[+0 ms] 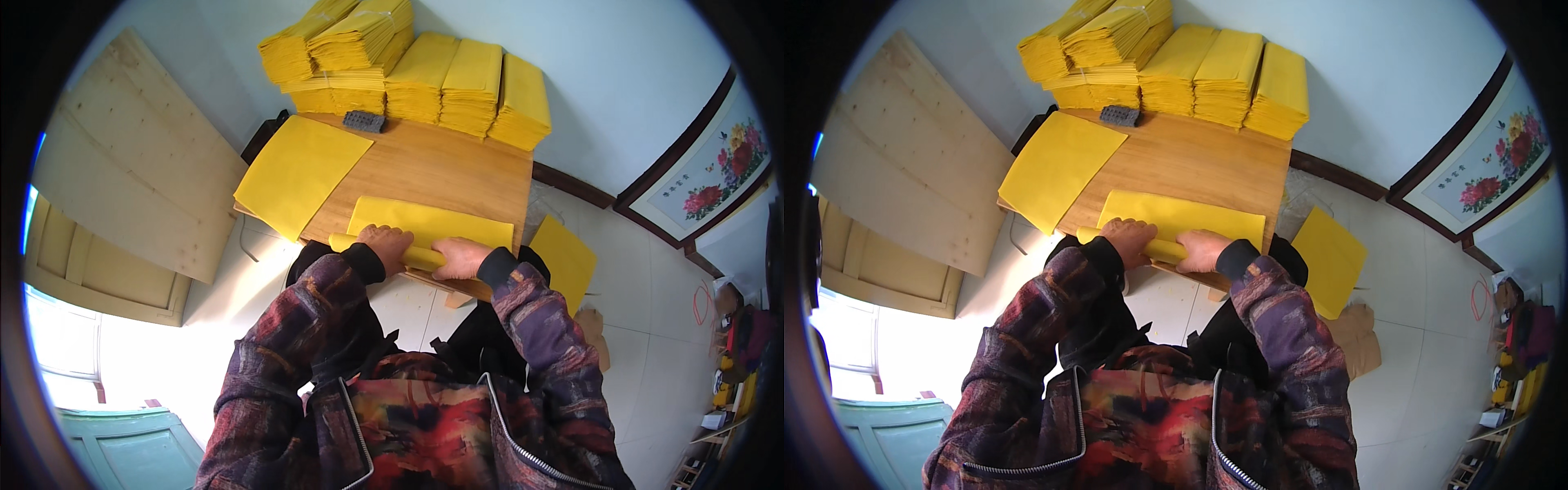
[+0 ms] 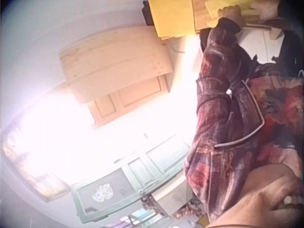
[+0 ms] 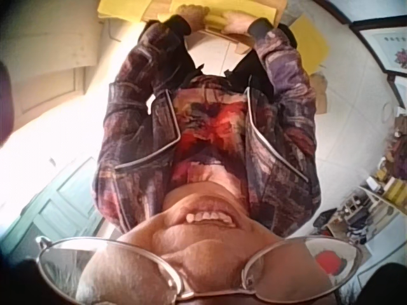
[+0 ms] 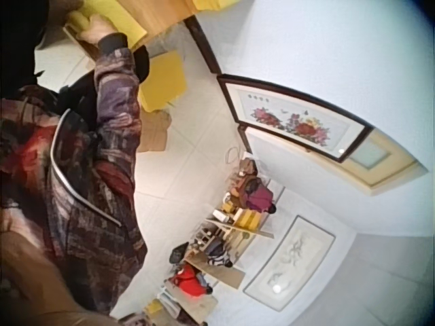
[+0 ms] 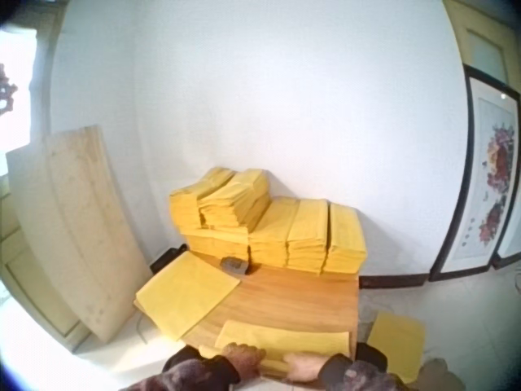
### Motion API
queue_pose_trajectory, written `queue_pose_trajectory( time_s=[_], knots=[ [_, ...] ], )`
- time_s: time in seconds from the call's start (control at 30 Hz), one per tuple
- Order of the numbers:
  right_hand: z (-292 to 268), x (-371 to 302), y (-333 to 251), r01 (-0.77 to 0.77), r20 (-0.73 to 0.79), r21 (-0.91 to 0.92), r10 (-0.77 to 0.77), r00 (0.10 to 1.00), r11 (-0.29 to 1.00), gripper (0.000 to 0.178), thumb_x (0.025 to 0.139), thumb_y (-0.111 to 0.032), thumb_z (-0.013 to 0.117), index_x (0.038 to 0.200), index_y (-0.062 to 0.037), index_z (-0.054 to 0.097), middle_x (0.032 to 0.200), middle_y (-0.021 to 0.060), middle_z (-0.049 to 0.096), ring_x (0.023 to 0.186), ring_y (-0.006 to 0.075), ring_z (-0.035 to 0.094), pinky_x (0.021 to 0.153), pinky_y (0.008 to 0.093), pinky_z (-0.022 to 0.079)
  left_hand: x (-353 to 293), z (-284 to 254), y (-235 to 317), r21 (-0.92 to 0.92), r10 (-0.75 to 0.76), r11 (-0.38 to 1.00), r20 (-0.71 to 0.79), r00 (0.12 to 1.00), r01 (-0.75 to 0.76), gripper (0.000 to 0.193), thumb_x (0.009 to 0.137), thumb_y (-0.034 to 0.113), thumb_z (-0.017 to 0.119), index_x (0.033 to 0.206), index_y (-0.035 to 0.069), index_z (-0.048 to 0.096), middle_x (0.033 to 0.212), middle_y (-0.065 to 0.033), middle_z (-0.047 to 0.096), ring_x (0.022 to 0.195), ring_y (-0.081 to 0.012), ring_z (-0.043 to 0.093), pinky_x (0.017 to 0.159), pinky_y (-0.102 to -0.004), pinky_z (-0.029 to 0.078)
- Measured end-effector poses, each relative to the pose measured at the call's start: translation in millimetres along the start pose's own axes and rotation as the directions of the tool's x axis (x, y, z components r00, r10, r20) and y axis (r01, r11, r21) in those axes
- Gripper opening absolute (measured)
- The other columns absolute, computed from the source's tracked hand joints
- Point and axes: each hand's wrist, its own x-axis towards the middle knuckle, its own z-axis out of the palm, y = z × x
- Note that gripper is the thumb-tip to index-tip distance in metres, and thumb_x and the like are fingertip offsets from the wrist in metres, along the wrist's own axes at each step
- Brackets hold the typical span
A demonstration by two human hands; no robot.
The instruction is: The person folds yellow paper sheets on a wooden table, aligning edges and pressing creases. They stack the folded sheets and continue folding additional sheets from a nearby pile.
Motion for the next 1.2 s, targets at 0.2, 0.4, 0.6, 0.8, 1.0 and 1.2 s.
queue_pose_trajectory(
  time_s=[0.2,0.4,0.6,0.8,1.0,1.2],
  knots=[
    [23,-6,-12,-0.072,-0.274,-0.321,-0.020,0.961,0.944,0.037,0.072,-0.021,0.071,0.100,-0.0021,0.055,0.090,0.0212,0.064,0.091,0.0381,0.061,0.078,0.0466,0.048,11,-2,-17,-0.255,0.130,0.966,0.305,0.943,-0.050,0.041,0.065,0.031,0.073,0.098,0.009,0.067,0.090,-0.0189,0.067,0.088,-0.0361,0.063,0.077,-0.0422,0.050],
    [8,7,-2,-0.043,0.007,-0.087,0.044,0.999,0.995,0.049,0.072,-0.030,0.070,0.106,0.0028,0.059,0.098,0.0256,0.064,0.093,0.0396,0.061,0.079,0.0430,0.049,0,-3,-4,-0.039,0.015,0.999,0.076,0.997,-0.012,0.046,0.063,0.034,0.075,0.099,0.007,0.064,0.091,-0.0165,0.067,0.088,-0.0327,0.064,0.075,-0.0431,0.050],
    [26,-3,-11,-0.044,-0.318,-0.397,-0.093,0.943,0.917,0.039,0.073,-0.022,0.070,0.100,0.0016,0.055,0.087,0.0232,0.064,0.090,0.0379,0.062,0.075,0.0452,0.049,10,-10,-12,-0.241,0.100,0.970,0.334,0.937,-0.018,0.050,0.064,0.036,0.075,0.102,0.005,0.064,0.092,-0.0171,0.067,0.086,-0.0335,0.064,0.076,-0.0419,0.050],
    [13,1,-4,0.008,-0.132,-0.086,-0.019,0.991,0.996,0.035,0.072,-0.020,0.067,0.099,-0.0002,0.058,0.092,0.0232,0.065,0.092,0.0372,0.062,0.075,0.0464,0.049,3,-11,-10,-0.053,0.045,0.998,0.124,0.991,-0.039,0.042,0.068,0.032,0.072,0.100,0.006,0.063,0.094,-0.0161,0.067,0.092,-0.0332,0.063,0.080,-0.0427,0.049],
    [15,-2,-4,-0.093,-0.220,-0.338,0.018,0.975,0.937,0.040,0.072,-0.021,0.070,0.102,-0.0002,0.054,0.092,0.0212,0.063,0.091,0.0389,0.061,0.076,0.0463,0.048,1,-6,-16,-0.066,-0.021,0.997,0.205,0.979,0.035,0.034,0.066,0.029,0.073,0.093,0.008,0.065,0.087,-0.0145,0.068,0.087,-0.0355,0.063,0.075,-0.0431,0.050],
    [17,-1,-6,-0.076,-0.207,-0.277,0.017,0.978,0.958,0.035,0.072,-0.020,0.069,0.098,-0.0001,0.057,0.093,0.0206,0.065,0.090,0.0380,0.062,0.075,0.0457,0.049,-1,-9,-20,-0.123,0.024,0.992,0.223,0.975,0.004,0.040,0.064,0.029,0.074,0.095,0.006,0.063,0.087,-0.0158,0.067,0.088,-0.0350,0.064,0.075,-0.0433,0.050]
  ],
)
